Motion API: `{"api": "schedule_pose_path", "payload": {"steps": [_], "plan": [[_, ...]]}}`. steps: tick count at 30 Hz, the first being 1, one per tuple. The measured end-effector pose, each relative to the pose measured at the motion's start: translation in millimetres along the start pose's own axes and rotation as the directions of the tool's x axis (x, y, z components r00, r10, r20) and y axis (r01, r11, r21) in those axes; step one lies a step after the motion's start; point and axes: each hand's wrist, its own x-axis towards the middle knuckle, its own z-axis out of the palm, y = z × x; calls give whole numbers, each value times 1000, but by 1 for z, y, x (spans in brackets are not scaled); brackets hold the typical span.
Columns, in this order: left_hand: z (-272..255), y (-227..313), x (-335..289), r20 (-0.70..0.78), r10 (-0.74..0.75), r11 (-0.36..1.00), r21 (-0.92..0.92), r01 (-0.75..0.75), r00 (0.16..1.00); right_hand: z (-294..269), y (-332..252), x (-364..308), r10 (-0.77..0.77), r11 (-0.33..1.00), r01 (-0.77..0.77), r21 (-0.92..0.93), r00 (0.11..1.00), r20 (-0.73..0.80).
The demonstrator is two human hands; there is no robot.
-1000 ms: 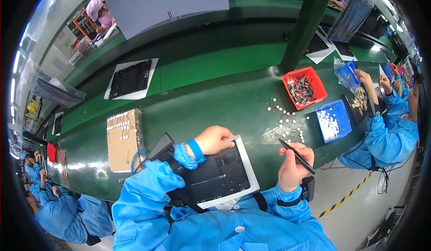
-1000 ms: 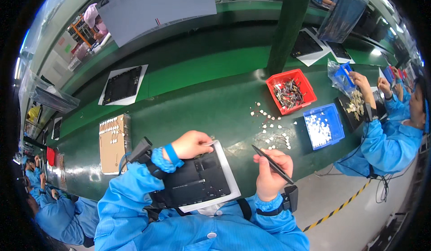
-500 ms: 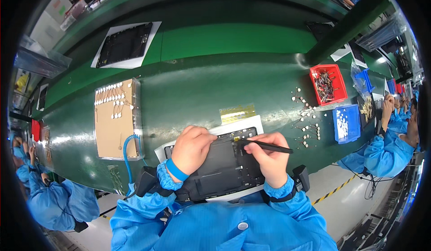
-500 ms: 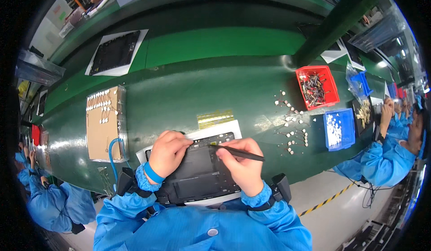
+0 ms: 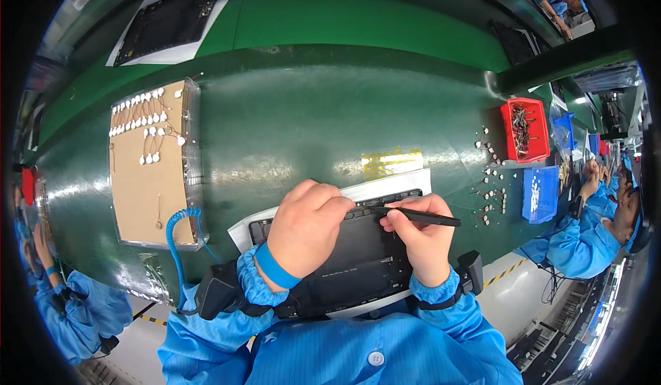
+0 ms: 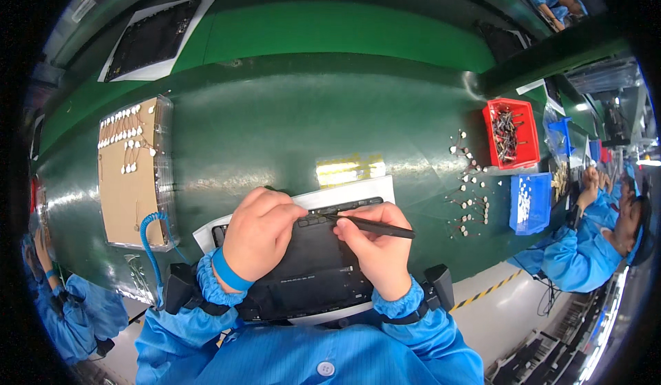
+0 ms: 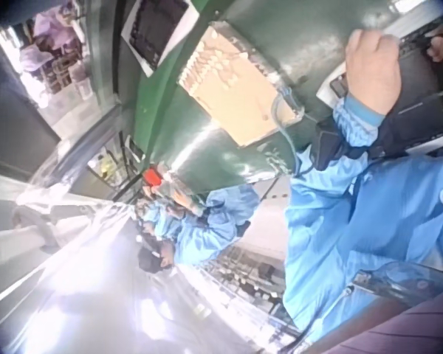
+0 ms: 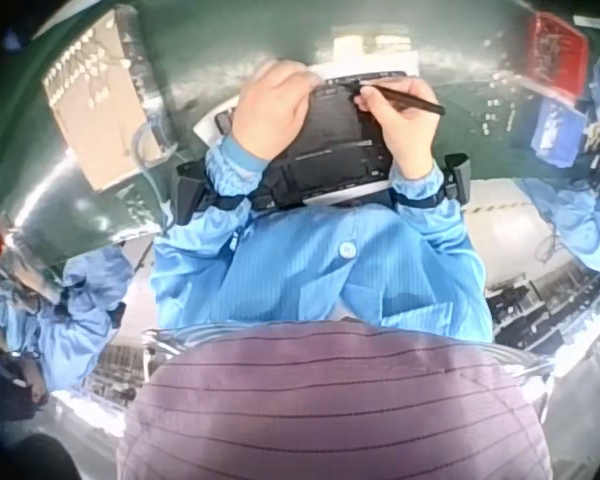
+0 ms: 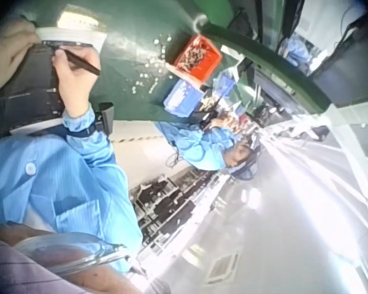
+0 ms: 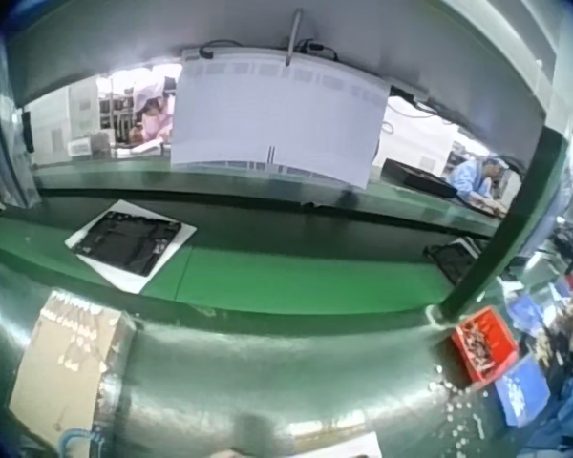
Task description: The person assembles electronic tablet housings by applying adhesive strips and positioning internal components and fasteners into a plastic chassis. The person uses a pen tool and tweezers to manipulate the small parts.
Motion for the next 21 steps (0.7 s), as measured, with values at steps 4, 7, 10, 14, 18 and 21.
{"api": "schedule_pose_path", "payload": {"steps": [4,7,10,14,18,21], "plan": [[1,-1,0,9,10,1000,3,-10,1000,-1,0,1,18,1000,-18,-3,1000,-3],[-1,1,1,11,3,1000,10,-3,1000,1,-1,1,7,1000,-7,-20,1000,-1],[0,0,1,9,-2,1000,7,2,1000,1,-1,1,1,1000,-1,-28,1000,2],[2,-2,2,-37,43,999,24,-42,998,2,-3,1,6,1000,-7,-26,1000,-9],[1,-1,1,-15,20,1000,11,-20,1000,2,-3,0,5,999,-5,-35,1000,-8],[1,-1,1,-1,6,1000,2,-6,1000,3,-2,0,-10,1000,10,-26,1000,-7]]}}
